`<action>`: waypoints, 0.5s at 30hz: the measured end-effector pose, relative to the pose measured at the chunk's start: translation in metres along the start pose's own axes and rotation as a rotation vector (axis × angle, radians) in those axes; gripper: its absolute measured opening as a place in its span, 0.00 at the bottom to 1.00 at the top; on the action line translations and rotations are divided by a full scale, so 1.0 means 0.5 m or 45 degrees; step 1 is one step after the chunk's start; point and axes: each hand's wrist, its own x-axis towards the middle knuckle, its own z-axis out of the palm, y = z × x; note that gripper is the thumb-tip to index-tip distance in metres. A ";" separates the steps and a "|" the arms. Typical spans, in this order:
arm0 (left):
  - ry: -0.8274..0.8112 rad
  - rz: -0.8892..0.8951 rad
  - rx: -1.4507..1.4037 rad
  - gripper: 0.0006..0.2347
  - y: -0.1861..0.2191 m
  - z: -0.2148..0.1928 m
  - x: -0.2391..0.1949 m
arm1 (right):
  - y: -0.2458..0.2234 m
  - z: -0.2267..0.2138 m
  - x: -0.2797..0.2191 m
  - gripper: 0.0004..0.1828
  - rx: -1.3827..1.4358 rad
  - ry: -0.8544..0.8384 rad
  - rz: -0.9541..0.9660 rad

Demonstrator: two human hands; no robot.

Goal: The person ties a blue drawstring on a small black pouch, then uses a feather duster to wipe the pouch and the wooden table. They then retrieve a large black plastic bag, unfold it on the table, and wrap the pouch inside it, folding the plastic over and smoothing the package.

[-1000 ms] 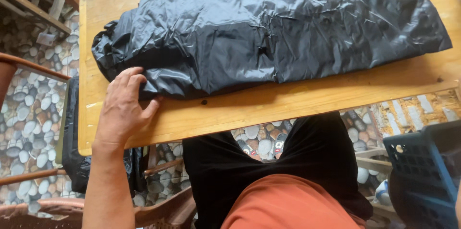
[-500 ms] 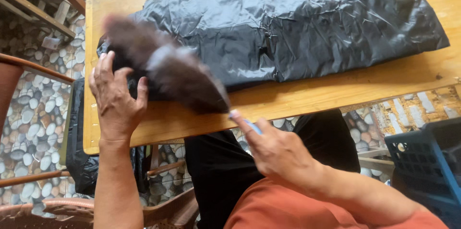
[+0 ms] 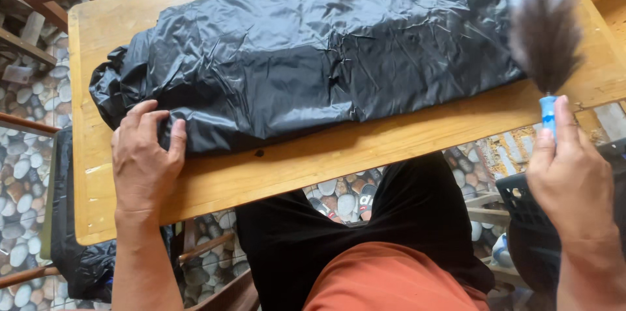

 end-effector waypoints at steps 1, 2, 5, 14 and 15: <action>0.047 0.001 -0.040 0.11 -0.002 -0.001 0.000 | -0.018 -0.002 -0.001 0.33 0.014 0.014 0.019; 0.103 0.003 -0.076 0.09 -0.005 -0.003 0.003 | -0.037 -0.002 0.002 0.33 0.031 0.036 0.037; 0.109 -0.040 -0.057 0.14 0.003 -0.013 0.012 | -0.198 -0.023 -0.016 0.35 0.262 -0.173 0.010; -0.144 -0.234 -0.208 0.11 -0.041 0.019 -0.001 | -0.457 -0.070 -0.062 0.37 0.700 -0.419 -1.031; -0.149 -0.222 -0.213 0.11 -0.031 0.012 0.000 | -0.430 -0.062 -0.051 0.37 0.699 -0.419 -1.017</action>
